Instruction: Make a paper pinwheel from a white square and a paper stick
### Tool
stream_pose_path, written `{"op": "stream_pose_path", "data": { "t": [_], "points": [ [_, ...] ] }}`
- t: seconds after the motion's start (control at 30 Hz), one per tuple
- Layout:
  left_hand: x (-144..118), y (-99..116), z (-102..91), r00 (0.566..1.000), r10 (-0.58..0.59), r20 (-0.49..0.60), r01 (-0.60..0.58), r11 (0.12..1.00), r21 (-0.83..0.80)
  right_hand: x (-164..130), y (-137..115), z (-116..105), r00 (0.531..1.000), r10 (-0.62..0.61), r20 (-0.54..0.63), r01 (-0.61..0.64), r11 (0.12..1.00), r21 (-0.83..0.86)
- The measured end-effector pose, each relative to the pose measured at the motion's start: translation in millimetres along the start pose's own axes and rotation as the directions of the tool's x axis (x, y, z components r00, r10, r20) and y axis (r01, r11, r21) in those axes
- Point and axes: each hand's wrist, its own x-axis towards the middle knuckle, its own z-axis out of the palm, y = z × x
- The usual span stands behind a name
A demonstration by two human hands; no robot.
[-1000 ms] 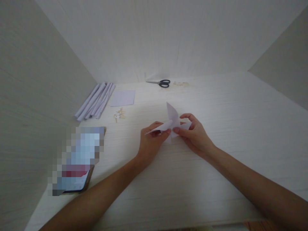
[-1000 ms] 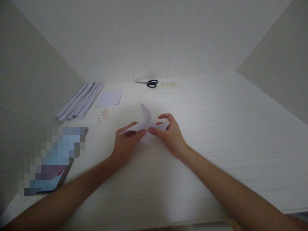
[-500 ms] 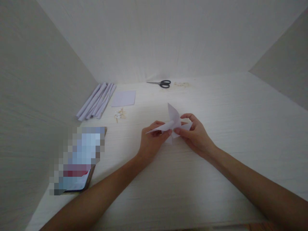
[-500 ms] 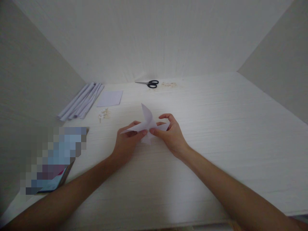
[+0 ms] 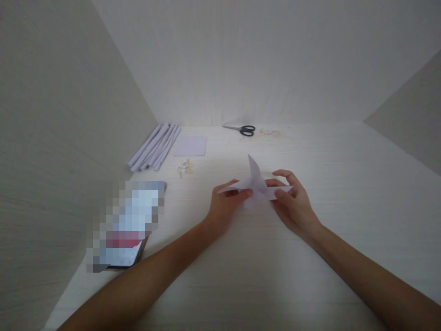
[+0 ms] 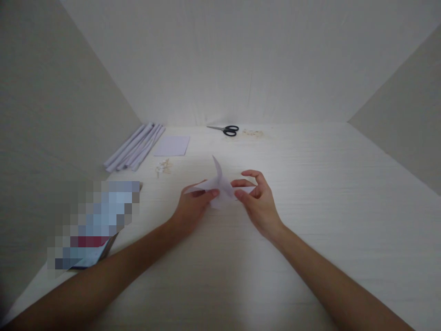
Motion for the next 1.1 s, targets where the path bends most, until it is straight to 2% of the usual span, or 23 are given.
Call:
{"op": "stream_pose_path", "data": {
  "t": [0.1,0.17,0.27,0.33,0.43,0.57,0.7,0.77,0.83,0.9,1.0,1.07,1.1],
  "points": [
    [1.0,-0.7,-2.6,0.999,0.001,0.046,0.003,0.996,-0.084,0.8,-4.4,-1.5,1.0,-0.021,-0.017,0.022,0.997,0.071],
    [0.0,1.4,-2.5,0.995,-0.024,0.095,0.035,0.992,-0.122,2.4,-8.0,-3.5,0.997,-0.006,-0.071,0.012,0.997,0.082],
    [-4.3,9.2,0.4,0.969,-0.095,0.228,0.132,0.979,-0.153,6.3,-12.4,-8.3,0.989,0.045,-0.143,-0.032,0.995,0.097],
    [-8.1,16.0,2.7,0.916,-0.161,0.366,0.229,0.962,-0.151,8.9,-13.2,-11.9,0.981,0.055,-0.187,-0.037,0.995,0.096],
    [-12.2,24.1,3.8,0.826,-0.182,0.533,0.329,0.924,-0.194,10.5,-11.1,-15.3,0.971,-0.042,-0.234,0.046,0.999,0.013],
    [-10.8,25.9,-0.5,0.724,-0.204,0.659,0.424,0.885,-0.192,10.6,-6.8,-11.1,0.972,-0.124,-0.199,0.094,0.984,-0.151],
    [-4.4,19.7,-4.6,0.646,-0.134,0.752,0.401,0.897,-0.185,25.0,-8.7,7.9,0.995,-0.085,-0.047,0.061,0.926,-0.374],
    [-1.9,15.1,-5.7,0.637,-0.13,0.76,0.392,0.903,-0.174,40.8,-9.5,23.3,0.992,-0.053,0.113,0.1,0.88,-0.464],
    [-0.5,10.4,-7.5,0.621,-0.163,0.767,0.396,0.91,-0.127,60.0,-6.8,41.8,0.964,-0.01,0.264,0.155,0.832,-0.533],
    [0.3,6.1,-10.2,0.583,-0.187,0.791,0.377,0.924,-0.059,79.8,0.6,62.1,0.92,-0.033,0.39,0.287,0.735,-0.615],
    [2.4,0.8,-14.9,0.526,-0.198,0.827,0.291,0.956,0.044,105.3,18.4,91.7,0.802,-0.075,0.592,0.538,0.519,-0.664],
    [4.0,-1.6,-16.7,0.507,-0.229,0.831,0.249,0.962,0.113,118.1,31.3,107.7,0.73,-0.097,0.676,0.661,0.354,-0.662],
    [4.7,-2.3,-16.9,0.508,-0.242,0.827,0.237,0.962,0.136,123.2,37.2,114.1,0.715,-0.102,0.691,0.68,0.33,-0.655]
  ]
}}
